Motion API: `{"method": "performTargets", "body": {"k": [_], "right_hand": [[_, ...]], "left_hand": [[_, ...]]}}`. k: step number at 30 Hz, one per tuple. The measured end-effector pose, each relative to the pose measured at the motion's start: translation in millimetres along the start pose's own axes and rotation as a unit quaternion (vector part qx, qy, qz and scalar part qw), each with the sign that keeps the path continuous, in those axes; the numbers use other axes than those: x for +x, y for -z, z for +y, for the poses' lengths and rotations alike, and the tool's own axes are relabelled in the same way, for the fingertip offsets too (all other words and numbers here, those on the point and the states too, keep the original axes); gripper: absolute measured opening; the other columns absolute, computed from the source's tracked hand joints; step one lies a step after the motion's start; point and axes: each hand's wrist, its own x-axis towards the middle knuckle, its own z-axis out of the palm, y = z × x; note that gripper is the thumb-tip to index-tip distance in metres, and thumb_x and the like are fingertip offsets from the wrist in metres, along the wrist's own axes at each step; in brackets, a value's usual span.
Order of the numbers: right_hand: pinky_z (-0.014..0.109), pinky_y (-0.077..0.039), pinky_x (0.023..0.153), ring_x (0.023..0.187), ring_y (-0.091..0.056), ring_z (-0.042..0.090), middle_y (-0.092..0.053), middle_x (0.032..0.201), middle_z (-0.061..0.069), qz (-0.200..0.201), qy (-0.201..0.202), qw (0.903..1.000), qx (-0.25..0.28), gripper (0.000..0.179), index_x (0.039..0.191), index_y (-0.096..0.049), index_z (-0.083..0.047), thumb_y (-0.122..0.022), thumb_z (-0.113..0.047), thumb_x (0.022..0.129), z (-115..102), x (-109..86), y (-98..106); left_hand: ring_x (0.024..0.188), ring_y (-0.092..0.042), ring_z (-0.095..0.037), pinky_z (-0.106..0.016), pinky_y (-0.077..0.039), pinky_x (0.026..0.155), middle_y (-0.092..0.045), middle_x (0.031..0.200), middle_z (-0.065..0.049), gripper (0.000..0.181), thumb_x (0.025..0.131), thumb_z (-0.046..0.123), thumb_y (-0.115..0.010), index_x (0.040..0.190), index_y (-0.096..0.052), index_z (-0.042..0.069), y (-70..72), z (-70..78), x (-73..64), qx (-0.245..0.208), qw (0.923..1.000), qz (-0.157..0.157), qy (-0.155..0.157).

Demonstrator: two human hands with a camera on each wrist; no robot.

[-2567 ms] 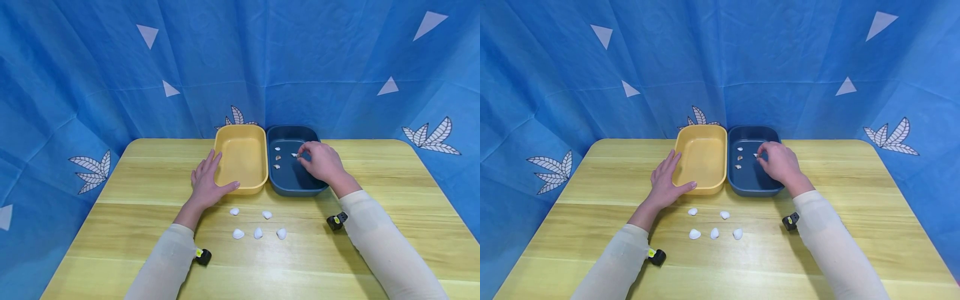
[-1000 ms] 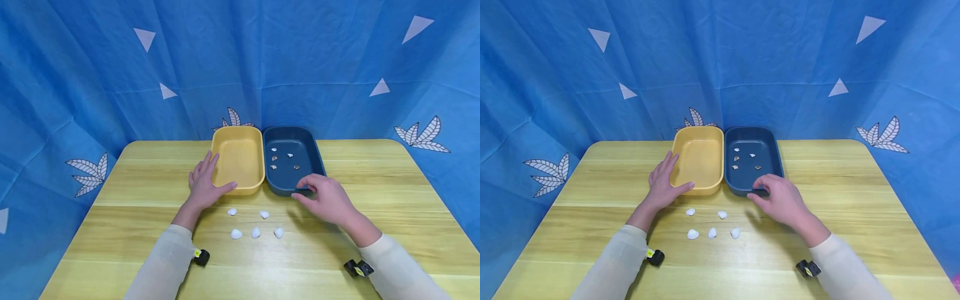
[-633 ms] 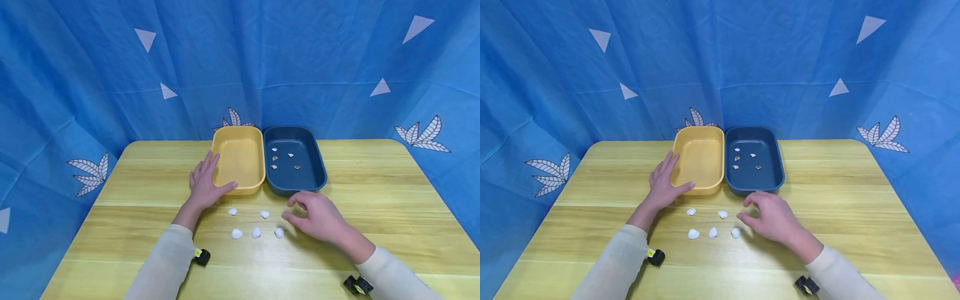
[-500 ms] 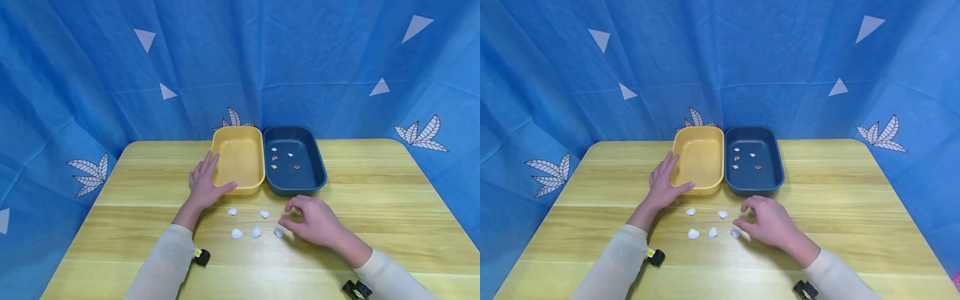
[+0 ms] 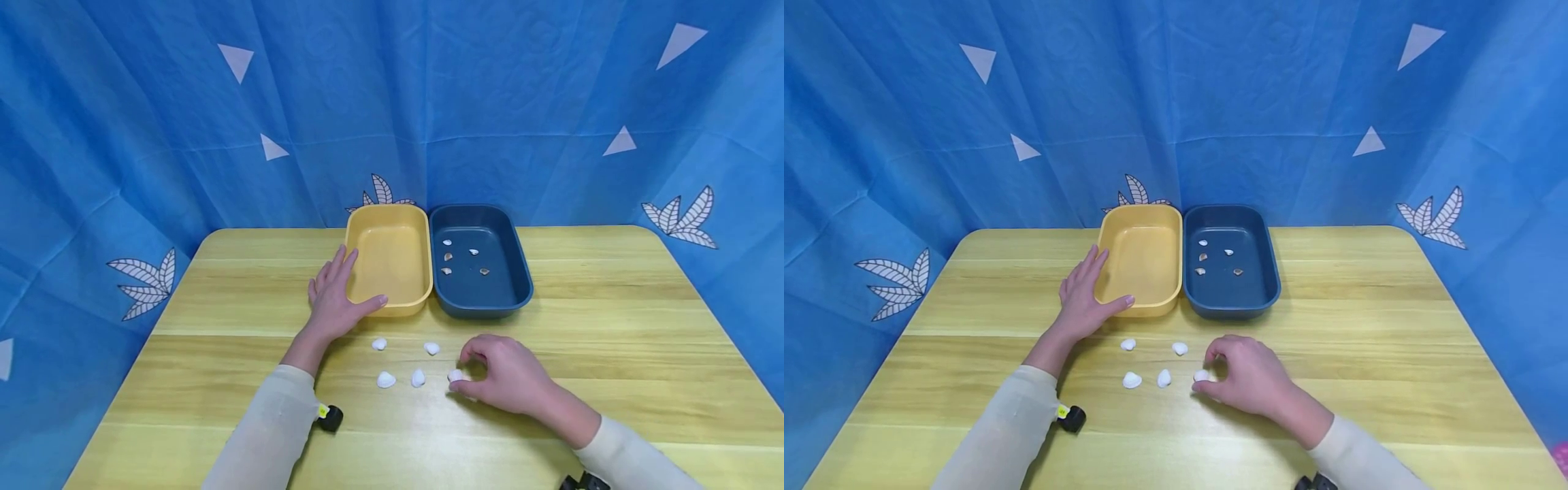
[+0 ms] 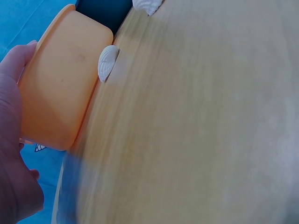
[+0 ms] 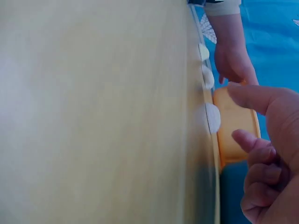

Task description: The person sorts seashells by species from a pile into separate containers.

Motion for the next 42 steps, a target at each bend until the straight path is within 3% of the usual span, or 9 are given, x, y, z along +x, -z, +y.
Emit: {"method": "performTargets", "body": {"k": [10,16,22,32,42], "right_hand": [[0.031,-0.047,0.065,0.069,-0.051,0.005,-0.057,0.077,-0.018,-0.01,-0.03,0.999,-0.031,0.034,0.081,-0.066,-0.025,-0.086,-0.051,0.071,1,-2.0,-10],[0.03,-0.045,0.064,0.064,-0.048,0.005,-0.054,0.073,-0.018,-0.001,-0.025,0.9991,-0.034,0.029,0.079,-0.064,-0.026,-0.086,-0.045,0.073,1,-0.7,-14],[0.029,-0.042,0.062,0.062,-0.046,0.005,-0.052,0.069,-0.016,-0.014,-0.014,0.9998,-0.006,0.024,0.081,-0.065,-0.027,-0.086,-0.036,0.074,3,3.0,-15],[0.025,-0.032,0.056,0.055,-0.033,0.003,-0.035,0.059,-0.013,-0.05,-0.004,0.9968,0.062,0.023,0.086,-0.067,-0.024,-0.084,-0.02,0.072,6,9.8,-14],[0.025,-0.033,0.057,0.055,-0.032,0.003,-0.033,0.059,-0.014,-0.053,0.002,0.9961,0.071,0.023,0.086,-0.067,-0.023,-0.087,-0.024,0.074,6,11.1,-13]], "left_hand": [[0.148,-0.007,-0.036,-0.065,0.004,0.111,0.0,0.166,0.011,0.106,0.076,0.073,-0.067,0.161,-0.019,0.031,0.2,0.0,0.5,0.0,1.0,0.001,0.0],[0.148,-0.007,-0.036,-0.066,0.004,0.111,0.001,0.166,0.012,0.107,0.076,0.074,-0.066,0.161,-0.02,0.03,-0.3,-0.5,0.4,0.0,1.0,0.003,0.001],[0.148,-0.007,-0.036,-0.066,0.005,0.11,0.0,0.166,0.011,0.107,0.075,0.074,-0.067,0.161,-0.019,0.031,0.3,0.0,0.2,-0.001,1.0,0.001,0.001],[0.148,-0.008,-0.038,-0.067,0.004,0.11,-0.001,0.167,0.008,0.107,0.076,0.073,-0.067,0.161,-0.019,0.03,0.9,0.7,0.5,-0.001,1.0,0.004,-0.006],[0.148,-0.008,-0.036,-0.066,0.004,0.111,-0.002,0.167,0.008,0.107,0.076,0.073,-0.068,0.161,-0.02,0.03,1.1,1.2,0.5,-0.005,1.0,0.005,-0.005]]}}
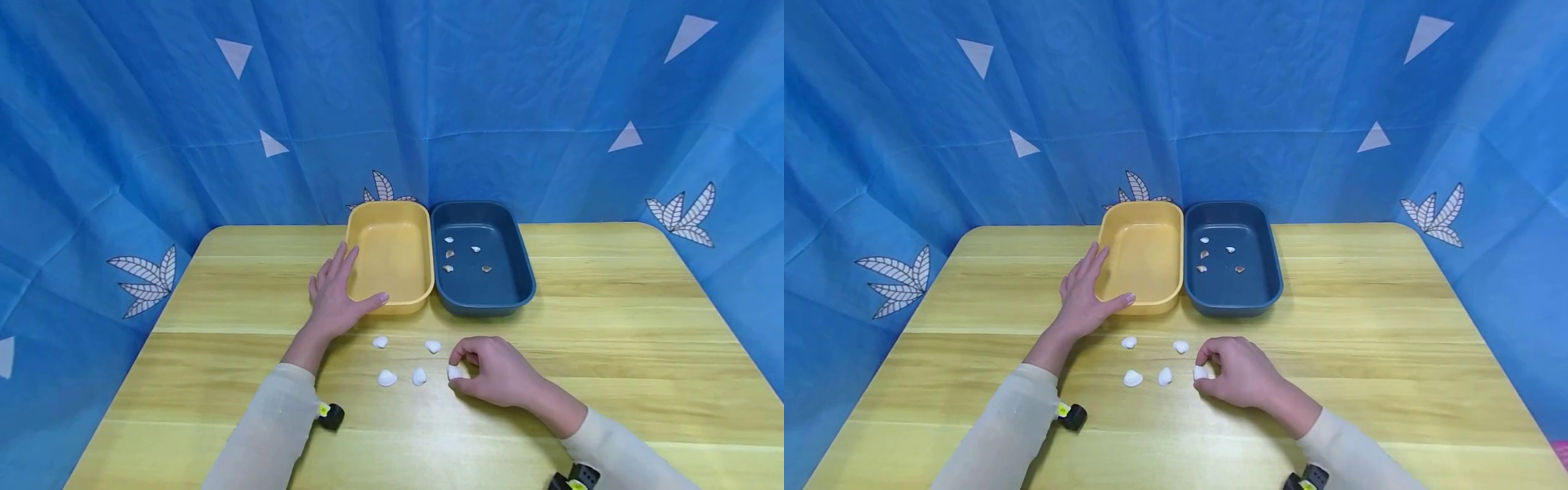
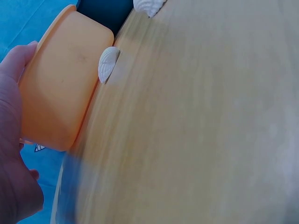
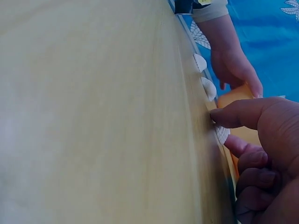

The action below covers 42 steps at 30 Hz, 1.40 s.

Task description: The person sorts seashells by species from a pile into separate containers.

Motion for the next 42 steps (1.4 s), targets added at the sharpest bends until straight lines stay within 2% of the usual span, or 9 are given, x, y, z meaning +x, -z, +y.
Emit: {"method": "performTargets", "body": {"k": [9,15,20,24,35,42], "right_hand": [[0.025,-0.032,0.056,0.055,-0.034,0.003,-0.036,0.06,-0.013,-0.009,0.003,0.9998,0.019,0.021,0.085,-0.067,-0.022,-0.083,-0.015,0.072,0,1.3,0],[0.024,-0.032,0.056,0.055,-0.034,0.003,-0.037,0.06,-0.013,0.001,0.002,0.9997,0.026,0.024,0.085,-0.067,-0.025,-0.084,-0.016,0.07,-2,3.4,2],[0.026,-0.034,0.054,0.056,-0.038,0.005,-0.044,0.061,-0.009,0.009,0.0,0.9996,0.027,0.025,0.086,-0.067,-0.025,-0.084,-0.015,0.069,-8,6.1,7],[0.026,-0.033,0.053,0.055,-0.036,0.006,-0.039,0.06,-0.009,0.018,0.005,0.9993,0.033,0.025,0.087,-0.067,-0.023,-0.083,-0.013,0.071,-12,9.2,13],[0.026,-0.034,0.054,0.055,-0.033,0.006,-0.033,0.062,-0.011,0.095,0.055,0.9921,0.06,0.029,0.09,-0.068,-0.018,-0.086,-0.008,0.071,-22,21.9,27],[0.027,-0.034,0.054,0.054,-0.035,0.008,-0.034,0.061,-0.009,0.14,0.065,0.986,0.063,0.027,0.092,-0.069,-0.018,-0.086,-0.01,0.072,-29,33.9,37]], "left_hand": [[0.148,-0.008,-0.037,-0.066,0.005,0.11,-0.001,0.166,0.009,0.107,0.076,0.072,-0.069,0.161,-0.02,0.03,-1.3,-2.3,1.2,0.001,1.0,0.0,0.001],[0.148,-0.008,-0.036,-0.065,0.005,0.111,-0.002,0.167,0.009,0.107,0.075,0.073,-0.068,0.161,-0.02,0.031,-1.5,-2.2,1.2,-0.007,1.0,0.004,0.0],[0.148,-0.008,-0.038,-0.066,0.005,0.11,-0.001,0.167,0.009,0.107,0.075,0.073,-0.068,0.161,-0.019,0.032,-1.9,-2.4,1.4,-0.003,1.0,0.003,0.001],[0.148,-0.007,-0.037,-0.066,0.004,0.111,-0.001,0.166,0.01,0.107,0.075,0.073,-0.068,0.161,-0.019,0.032,-2.3,-2.2,1.8,-0.003,1.0,0.002,0.004],[0.148,-0.007,-0.036,-0.065,0.005,0.111,-0.001,0.167,0.01,0.107,0.075,0.073,-0.069,0.161,-0.02,0.031,-1.7,-0.8,1.5,-0.008,1.0,0.002,0.005],[0.148,-0.006,-0.035,-0.065,0.005,0.111,-0.001,0.166,0.011,0.107,0.076,0.073,-0.068,0.161,-0.019,0.031,-1.8,-1.3,1.8,-0.007,1.0,0.0,0.006]]}}
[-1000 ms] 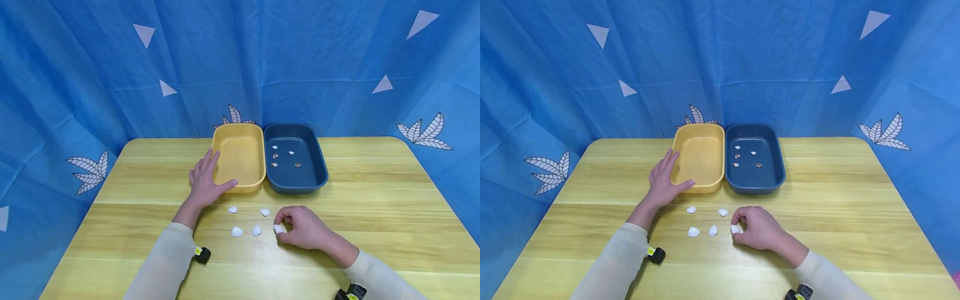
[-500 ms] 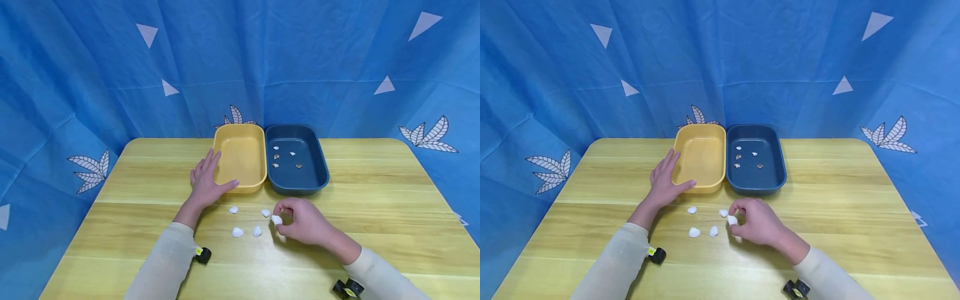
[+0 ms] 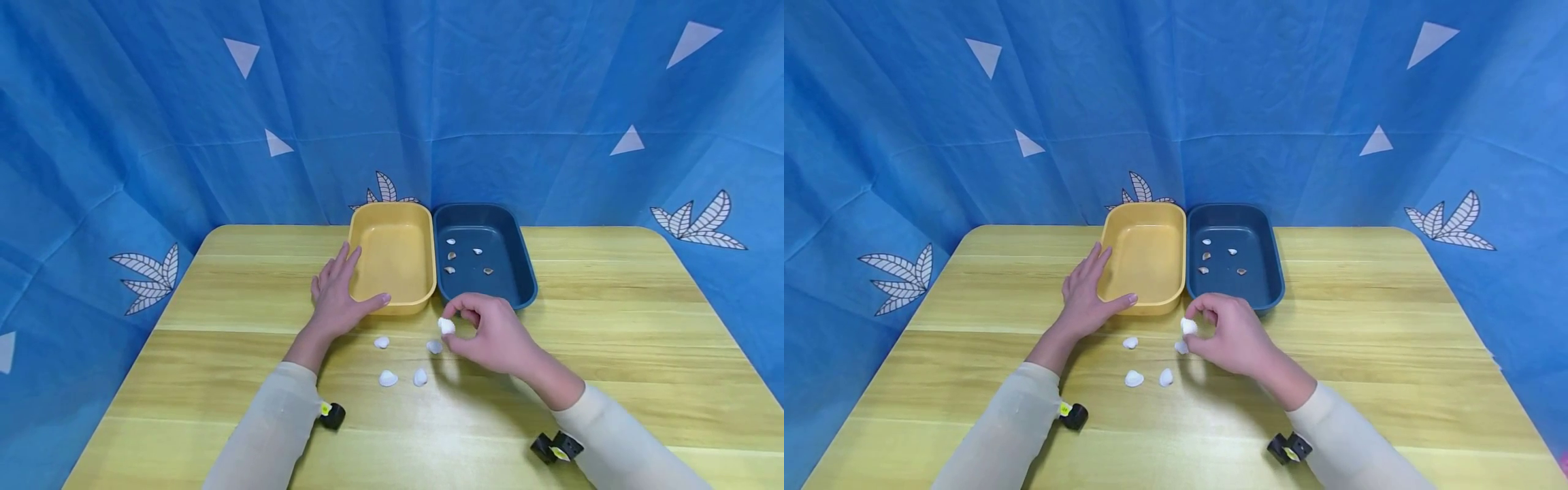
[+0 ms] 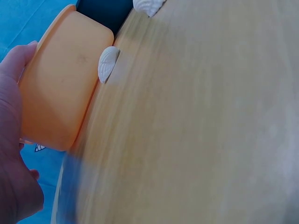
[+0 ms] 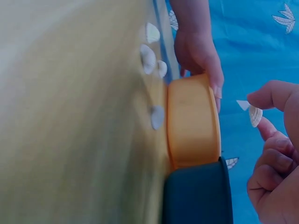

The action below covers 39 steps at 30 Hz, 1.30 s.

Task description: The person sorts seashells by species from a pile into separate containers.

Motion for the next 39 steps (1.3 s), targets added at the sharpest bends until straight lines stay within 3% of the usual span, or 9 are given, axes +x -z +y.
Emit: {"method": "performTargets", "body": {"k": [27,39], "right_hand": [[0.035,-0.031,0.055,0.058,-0.04,0.021,-0.039,0.063,0.004,0.092,-0.026,0.9954,-0.002,0.02,0.095,-0.071,-0.01,-0.082,-0.013,0.079,4,77.1,-10],[0.036,-0.032,0.055,0.061,-0.04,0.026,-0.038,0.068,0.008,0.116,-0.095,0.9885,0.021,0.023,0.102,-0.068,-0.01,-0.08,-0.016,0.083,10,108.5,-17]], "left_hand": [[0.148,-0.007,-0.038,-0.066,0.004,0.111,-0.003,0.167,0.004,0.109,0.075,0.074,-0.068,0.161,-0.019,0.03,3.3,1.3,-0.2,0.009,0.9999,-0.005,0.0],[0.148,-0.008,-0.039,-0.067,0.003,0.11,0.0,0.167,0.01,0.108,0.075,0.074,-0.067,0.161,-0.019,0.03,2.7,1.0,-0.4,0.013,0.9999,-0.002,-0.004]]}}
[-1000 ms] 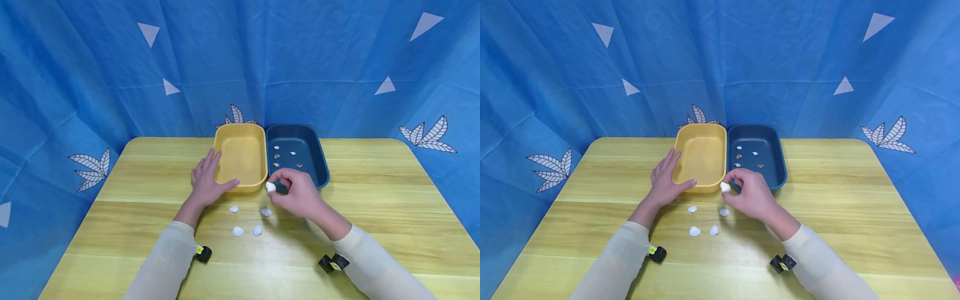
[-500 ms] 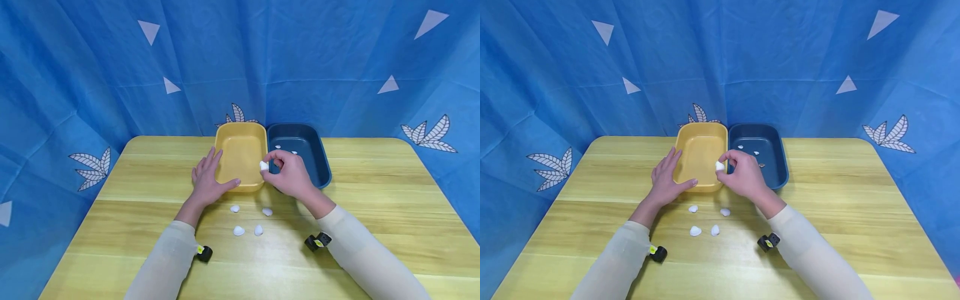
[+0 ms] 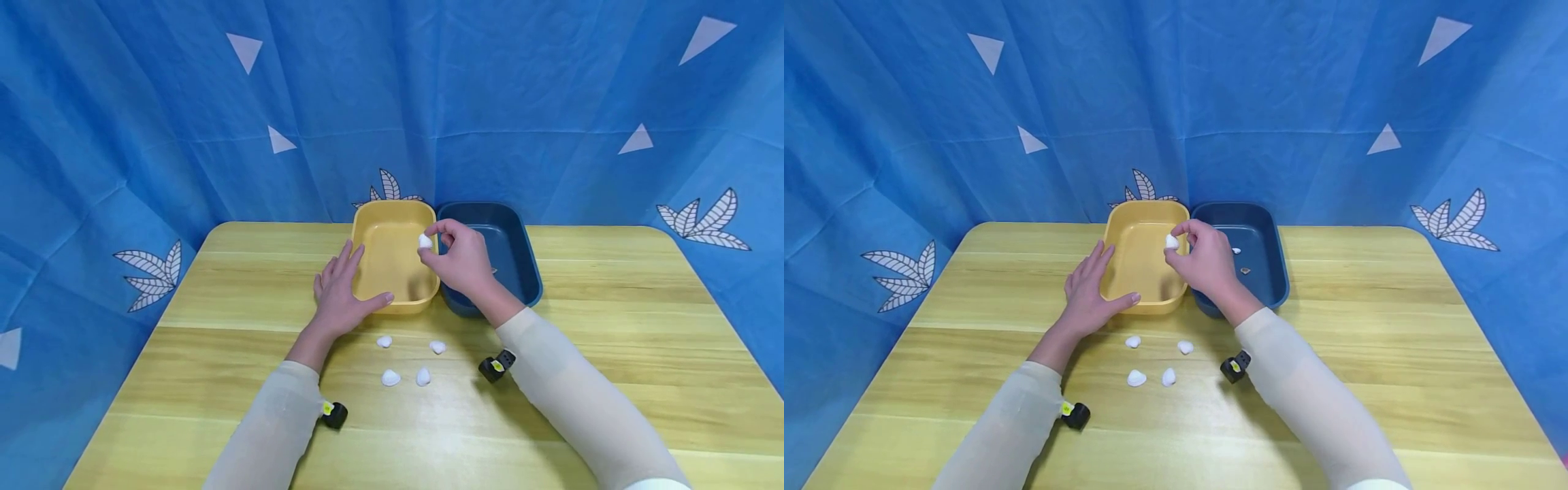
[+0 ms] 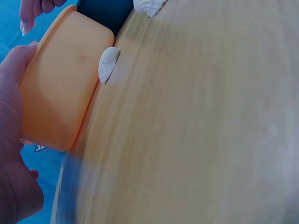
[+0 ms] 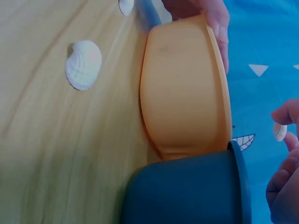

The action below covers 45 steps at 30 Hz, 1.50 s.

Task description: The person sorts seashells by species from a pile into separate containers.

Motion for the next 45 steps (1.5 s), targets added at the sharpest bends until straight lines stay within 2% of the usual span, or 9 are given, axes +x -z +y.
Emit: {"method": "performTargets", "body": {"k": [8,12,20,23,28,34,45], "right_hand": [[0.035,-0.032,0.055,0.064,-0.041,0.025,-0.042,0.075,0.007,0.018,-0.019,0.9996,0.006,0.024,0.103,-0.068,-0.01,-0.081,-0.017,0.084,9,11.6,-12],[0.035,-0.034,0.056,0.069,-0.043,0.025,-0.042,0.077,0.009,0.014,-0.039,0.9991,0.004,0.025,0.104,-0.068,-0.009,-0.08,-0.018,0.085,12,15.9,-17],[0.036,-0.044,0.072,0.091,-0.048,0.026,-0.056,0.096,0.016,-0.003,-0.087,0.9961,-0.012,0.026,0.107,-0.068,-0.01,-0.08,-0.023,0.087,20,21.1,-23],[0.036,-0.044,0.073,0.091,-0.049,0.026,-0.056,0.095,0.013,-0.005,-0.096,0.9952,-0.019,0.027,0.107,-0.068,-0.011,-0.08,-0.024,0.087,23,22.3,-25],[0.035,-0.039,0.066,0.081,-0.047,0.024,-0.05,0.084,0.008,0.0,-0.093,0.9953,-0.028,0.027,0.105,-0.068,-0.011,-0.08,-0.025,0.086,28,24.3,-29],[0.036,-0.035,0.061,0.071,-0.045,0.026,-0.044,0.074,0.008,0.003,-0.088,0.9956,-0.031,0.026,0.104,-0.068,-0.011,-0.081,-0.024,0.085,29,27.6,-30],[0.036,-0.042,0.069,0.084,-0.048,0.026,-0.053,0.089,0.012,-0.009,-0.114,0.9932,-0.023,0.032,0.111,-0.069,-0.006,-0.081,-0.021,0.086,32,31.1,-30]], "left_hand": [[0.147,-0.009,-0.04,-0.067,0.003,0.11,-0.004,0.167,0.005,0.107,0.076,0.073,-0.068,0.161,-0.021,0.029,-1.7,-2.0,-1.2,-0.003,1.0,0.001,-0.002],[0.148,-0.008,-0.039,-0.066,0.004,0.11,-0.002,0.167,0.008,0.106,0.077,0.072,-0.068,0.161,-0.02,0.03,-2.2,-1.8,-2.5,-0.006,1.0,-0.003,0.003],[0.148,-0.007,-0.037,-0.065,0.004,0.111,-0.001,0.167,0.009,0.106,0.077,0.072,-0.068,0.161,-0.019,0.031,-2.1,0.1,-3.2,-0.002,0.9999,-0.008,0.006],[0.148,-0.007,-0.037,-0.065,0.004,0.111,-0.001,0.167,0.007,0.107,0.076,0.072,-0.069,0.161,-0.02,0.03,-1.7,0.4,-3.1,-0.001,1.0,-0.007,0.005],[0.148,-0.008,-0.037,-0.066,0.003,0.111,-0.002,0.167,0.007,0.106,0.077,0.073,-0.067,0.161,-0.02,0.029,-1.0,1.2,-1.8,0.002,1.0,-0.005,0.004],[0.148,-0.007,-0.037,-0.066,0.004,0.111,-0.001,0.167,0.008,0.106,0.077,0.072,-0.068,0.161,-0.021,0.029,0.1,1.7,0.1,-0.011,0.9999,-0.001,0.0],[0.148,-0.008,-0.037,-0.066,0.004,0.11,-0.002,0.167,0.008,0.106,0.076,0.072,-0.069,0.161,-0.023,0.027,-0.7,0.8,1.3,-0.008,1.0,0.0,0.0]]}}
